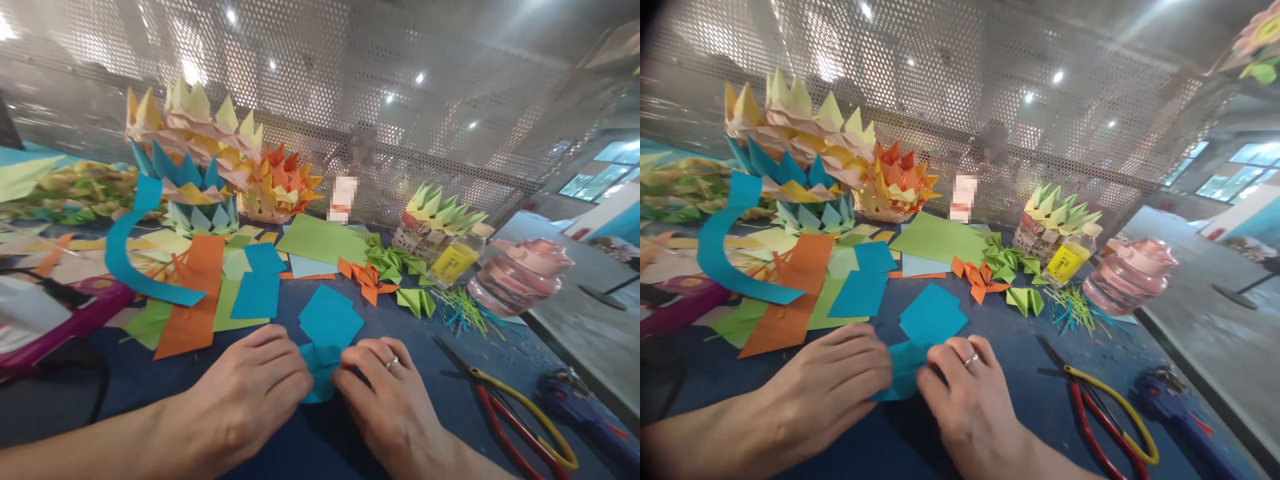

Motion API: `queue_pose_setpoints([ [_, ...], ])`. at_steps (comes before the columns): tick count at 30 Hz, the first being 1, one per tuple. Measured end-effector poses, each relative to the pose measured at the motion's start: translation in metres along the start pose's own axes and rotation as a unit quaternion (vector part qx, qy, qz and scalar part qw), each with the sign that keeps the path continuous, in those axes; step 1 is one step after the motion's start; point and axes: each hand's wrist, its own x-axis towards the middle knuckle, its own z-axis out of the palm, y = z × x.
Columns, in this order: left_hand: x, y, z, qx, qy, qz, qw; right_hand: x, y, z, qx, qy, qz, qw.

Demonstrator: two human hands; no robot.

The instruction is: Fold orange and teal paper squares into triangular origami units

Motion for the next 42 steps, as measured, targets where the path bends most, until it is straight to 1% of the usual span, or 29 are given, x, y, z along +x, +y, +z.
queue_pose_setpoints([
  [2, -0.003, 0.000, 0.003, -0.019, -0.012, 0.000, 1.000, 0.000, 0.004, 0.002, 0.003, 0.006, -0.016, 1.000],
  [4, -0.005, -0.002, 0.005, -0.049, -0.016, -0.019, 0.998, -0.001, 0.007, 0.003, 0.012, 0.010, -0.026, 1.000],
  [6, -0.005, -0.003, 0.006, -0.081, -0.009, -0.038, 0.996, -0.002, 0.006, 0.002, 0.030, -0.003, -0.019, 0.999],
  [9, -0.004, -0.002, 0.007, -0.108, 0.021, -0.045, 0.993, -0.002, 0.000, -0.001, 0.072, -0.033, -0.003, 0.997],
  [13, -0.002, 0.003, 0.009, -0.099, 0.047, -0.059, 0.992, -0.002, -0.007, -0.002, 0.109, -0.038, -0.025, 0.993],
  [17, -0.003, 0.007, 0.009, -0.103, 0.037, -0.055, 0.992, -0.004, -0.006, -0.002, 0.123, -0.046, -0.053, 0.990],
  [20, -0.005, 0.006, 0.006, -0.109, 0.025, -0.042, 0.993, -0.006, -0.003, -0.005, 0.130, -0.054, -0.042, 0.989],
  [23, -0.009, 0.004, 0.003, -0.082, 0.035, -0.017, 0.996, -0.006, 0.001, -0.008, 0.140, -0.059, -0.040, 0.988],
  [27, -0.012, 0.005, -0.001, -0.045, 0.035, -0.020, 0.998, -0.005, 0.005, -0.006, 0.174, -0.079, -0.039, 0.981],
  [30, -0.010, 0.007, -0.004, -0.048, 0.030, -0.018, 0.998, -0.004, 0.007, -0.002, 0.226, -0.087, -0.001, 0.970],
  [32, -0.007, 0.007, -0.005, -0.046, 0.038, -0.017, 0.998, -0.002, 0.008, 0.001, 0.254, -0.086, 0.053, 0.962],
  [36, -0.003, 0.008, -0.004, -0.034, 0.072, -0.010, 0.997, 0.003, 0.007, 0.005, 0.295, -0.102, 0.158, 0.937],
  [39, -0.003, 0.008, -0.003, -0.023, 0.087, -0.006, 0.996, 0.008, 0.002, 0.005, 0.285, -0.115, 0.206, 0.929],
  [42, -0.005, 0.009, 0.001, -0.018, 0.095, -0.012, 0.995, 0.011, -0.003, 0.004, 0.259, -0.123, 0.227, 0.931],
])
